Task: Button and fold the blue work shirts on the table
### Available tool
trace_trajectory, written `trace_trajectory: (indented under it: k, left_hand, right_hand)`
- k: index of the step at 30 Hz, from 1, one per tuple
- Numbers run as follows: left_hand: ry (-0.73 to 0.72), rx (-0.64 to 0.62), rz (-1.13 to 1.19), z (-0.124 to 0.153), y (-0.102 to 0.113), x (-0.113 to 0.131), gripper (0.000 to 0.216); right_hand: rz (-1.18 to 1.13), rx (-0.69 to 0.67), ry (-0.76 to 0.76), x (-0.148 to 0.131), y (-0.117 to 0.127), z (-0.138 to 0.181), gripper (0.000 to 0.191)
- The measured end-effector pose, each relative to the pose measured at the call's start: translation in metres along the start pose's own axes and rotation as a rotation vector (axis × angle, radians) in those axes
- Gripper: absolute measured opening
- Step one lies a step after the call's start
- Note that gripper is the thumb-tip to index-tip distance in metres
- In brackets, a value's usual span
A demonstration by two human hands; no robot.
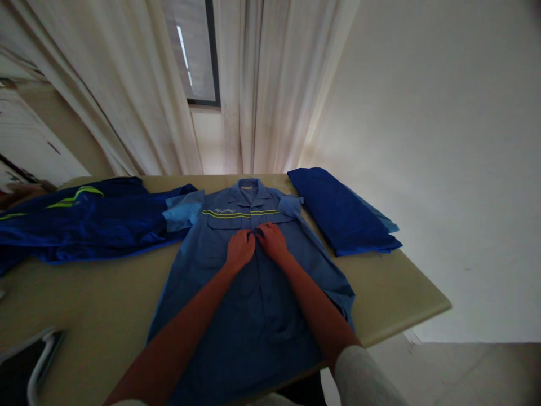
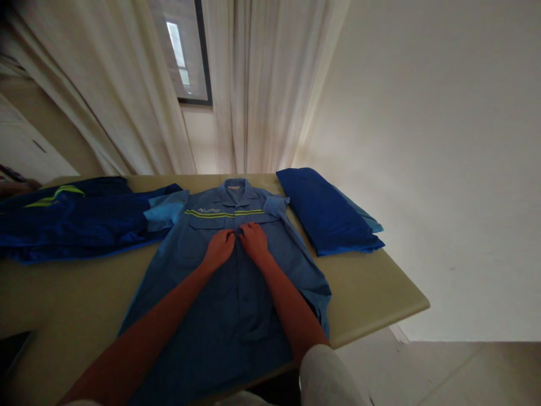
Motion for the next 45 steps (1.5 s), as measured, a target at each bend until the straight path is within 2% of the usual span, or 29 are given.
trace_trajectory:
  k: [4,7,10,15,20,23,26,29,33,37,41,45]
  left_hand:
    - [0.076,-0.001,0.073,-0.047,-0.001,-0.001,0.035]
    - [0.075,-0.021,0.101,-0.063,-0.008,-0.001,0.032]
    - [0.028,-0.028,0.125,-0.063,-0.016,0.0,0.024]
    - [-0.038,0.114,0.166,-0.055,-0.012,-0.001,0.02]
    - [-0.055,0.146,0.225,-0.056,-0.014,-0.001,0.018]
    - [-0.097,0.153,0.307,-0.058,-0.014,0.001,0.016]
    - [-0.188,0.145,0.388,-0.059,-0.014,0.005,0.017]
    - [-0.295,0.12,0.414,-0.06,-0.012,0.011,0.024]
    - [-0.417,0.041,0.252,-0.055,-0.017,0.024,0.032]
    - [-0.505,0.074,-0.078,-0.04,-0.021,0.037,0.036]
    - [-0.607,0.117,-0.242,-0.023,-0.025,0.047,0.046]
    - [-0.66,0.083,-0.261,-0.019,-0.03,0.049,0.043]
  right_hand:
    - [0.019,0.046,-0.029,0.0,-0.014,-0.008,0.025]
    - [0.001,0.071,-0.066,0.008,-0.017,-0.003,0.028]
    - [-0.034,0.092,-0.082,0.017,-0.017,-0.001,0.027]
    - [-0.084,0.128,0.01,0.015,-0.016,-0.001,0.022]
    - [-0.069,0.133,0.039,0.013,-0.016,-0.002,0.029]
    - [-0.154,0.144,-0.001,0.021,-0.015,-0.004,0.026]
    - [-0.253,0.219,-0.086,0.035,-0.01,-0.004,0.021]
    - [-0.356,0.317,-0.107,0.045,-0.002,-0.004,0.018]
    - [-0.525,0.432,-0.063,0.049,0.008,-0.001,0.017]
    - [-0.612,0.407,-0.053,0.047,0.005,0.001,0.025]
    - [-0.526,0.381,-0.105,0.047,0.006,-0.001,0.04]
    - [-0.328,0.321,-0.177,0.057,0.011,-0.03,0.035]
Point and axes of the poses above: each hand's wrist, its own z-axis away from the middle knuckle, its own y-axis out of the back of the hand, x = y × z, the point moved 9 cm from there along -z, towards the middle knuckle, and after that the axes turned 8 degrees about -z, right-handed, at the moved point
